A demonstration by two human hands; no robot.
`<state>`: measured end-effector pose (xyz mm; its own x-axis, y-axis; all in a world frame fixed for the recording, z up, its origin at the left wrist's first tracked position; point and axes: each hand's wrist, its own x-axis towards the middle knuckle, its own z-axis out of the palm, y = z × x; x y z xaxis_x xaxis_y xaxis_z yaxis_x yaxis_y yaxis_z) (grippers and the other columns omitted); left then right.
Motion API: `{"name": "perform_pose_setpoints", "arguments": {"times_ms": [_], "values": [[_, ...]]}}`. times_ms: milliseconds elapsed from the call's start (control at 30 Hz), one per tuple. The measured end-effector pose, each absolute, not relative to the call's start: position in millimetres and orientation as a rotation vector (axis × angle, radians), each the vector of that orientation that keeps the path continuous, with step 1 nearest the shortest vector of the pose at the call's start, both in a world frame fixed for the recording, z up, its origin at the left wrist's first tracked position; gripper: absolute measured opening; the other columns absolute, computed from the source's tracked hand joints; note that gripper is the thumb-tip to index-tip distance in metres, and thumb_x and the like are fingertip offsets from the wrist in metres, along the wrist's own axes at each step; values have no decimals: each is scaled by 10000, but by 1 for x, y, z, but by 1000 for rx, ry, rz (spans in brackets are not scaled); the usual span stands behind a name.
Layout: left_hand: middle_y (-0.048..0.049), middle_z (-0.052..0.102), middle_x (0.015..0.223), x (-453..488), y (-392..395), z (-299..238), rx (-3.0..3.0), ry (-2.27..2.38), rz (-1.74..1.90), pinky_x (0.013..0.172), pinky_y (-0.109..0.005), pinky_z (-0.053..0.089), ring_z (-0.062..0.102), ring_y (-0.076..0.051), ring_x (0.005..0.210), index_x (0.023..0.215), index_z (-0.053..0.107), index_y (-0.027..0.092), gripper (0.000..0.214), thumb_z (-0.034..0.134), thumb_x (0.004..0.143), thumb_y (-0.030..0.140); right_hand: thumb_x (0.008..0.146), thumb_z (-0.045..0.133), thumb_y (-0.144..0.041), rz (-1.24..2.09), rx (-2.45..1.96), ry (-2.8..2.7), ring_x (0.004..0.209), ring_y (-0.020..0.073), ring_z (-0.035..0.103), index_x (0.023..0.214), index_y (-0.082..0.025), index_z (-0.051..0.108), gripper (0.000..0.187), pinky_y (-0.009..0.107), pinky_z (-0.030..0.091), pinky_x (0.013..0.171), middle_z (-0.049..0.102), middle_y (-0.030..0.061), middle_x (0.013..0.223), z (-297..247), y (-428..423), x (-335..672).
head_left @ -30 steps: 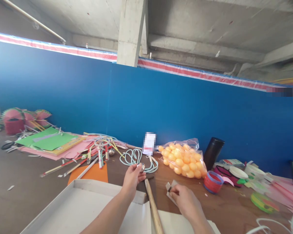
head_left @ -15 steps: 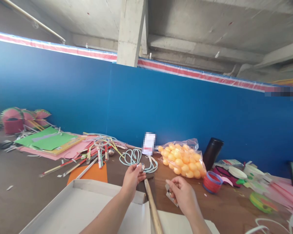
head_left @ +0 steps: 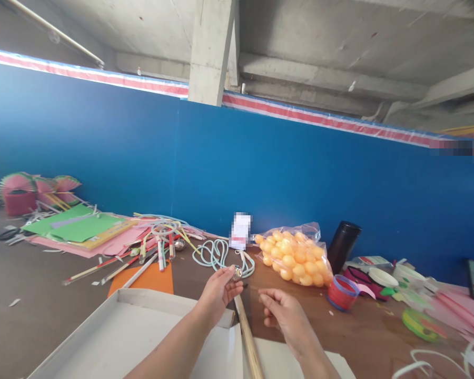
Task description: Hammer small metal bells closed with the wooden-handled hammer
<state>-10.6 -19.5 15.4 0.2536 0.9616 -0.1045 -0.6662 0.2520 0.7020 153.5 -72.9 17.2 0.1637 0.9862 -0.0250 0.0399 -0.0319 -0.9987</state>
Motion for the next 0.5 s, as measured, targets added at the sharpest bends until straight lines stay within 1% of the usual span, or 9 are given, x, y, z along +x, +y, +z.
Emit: {"name": "perform_pose_setpoints", "arguments": {"times_ms": [100, 233, 367, 500], "values": [[-53, 623, 764, -10, -25, 20, 609, 571, 1119, 589, -208, 525, 625, -109, 628, 783, 532, 131, 182, 635, 724, 268, 664, 660, -371, 1034, -1320, -1129, 501, 109, 485, 879, -147, 638, 311, 205, 442, 412, 544, -16, 551, 21, -74, 151], [-87, 641, 833, -10, -30, 25, 654, 581, 1053, 581, -214, 524, 638, -127, 654, 794, 542, 125, 175, 615, 740, 275, 678, 650, -396, 1025, -1211, -1127, 466, 98, 473, 852, -151, 613, 302, 197, 420, 408, 524, -34, 507, 29, -77, 145], [-103, 647, 875, -10, -32, 24, 713, 545, 1028, 577, -216, 524, 641, -136, 686, 821, 566, 123, 208, 607, 745, 312, 673, 655, -409, 1029, -1133, -1117, 460, 93, 475, 805, -155, 592, 293, 193, 407, 400, 545, -26, 540, 34, -81, 136], [-104, 650, 871, -9, -31, 20, 755, 526, 1033, 580, -209, 522, 637, -137, 703, 850, 583, 125, 210, 606, 746, 307, 674, 655, -402, 1049, -1106, -1134, 467, 86, 463, 777, -162, 597, 268, 183, 393, 393, 527, -33, 558, 34, -81, 129]]}}
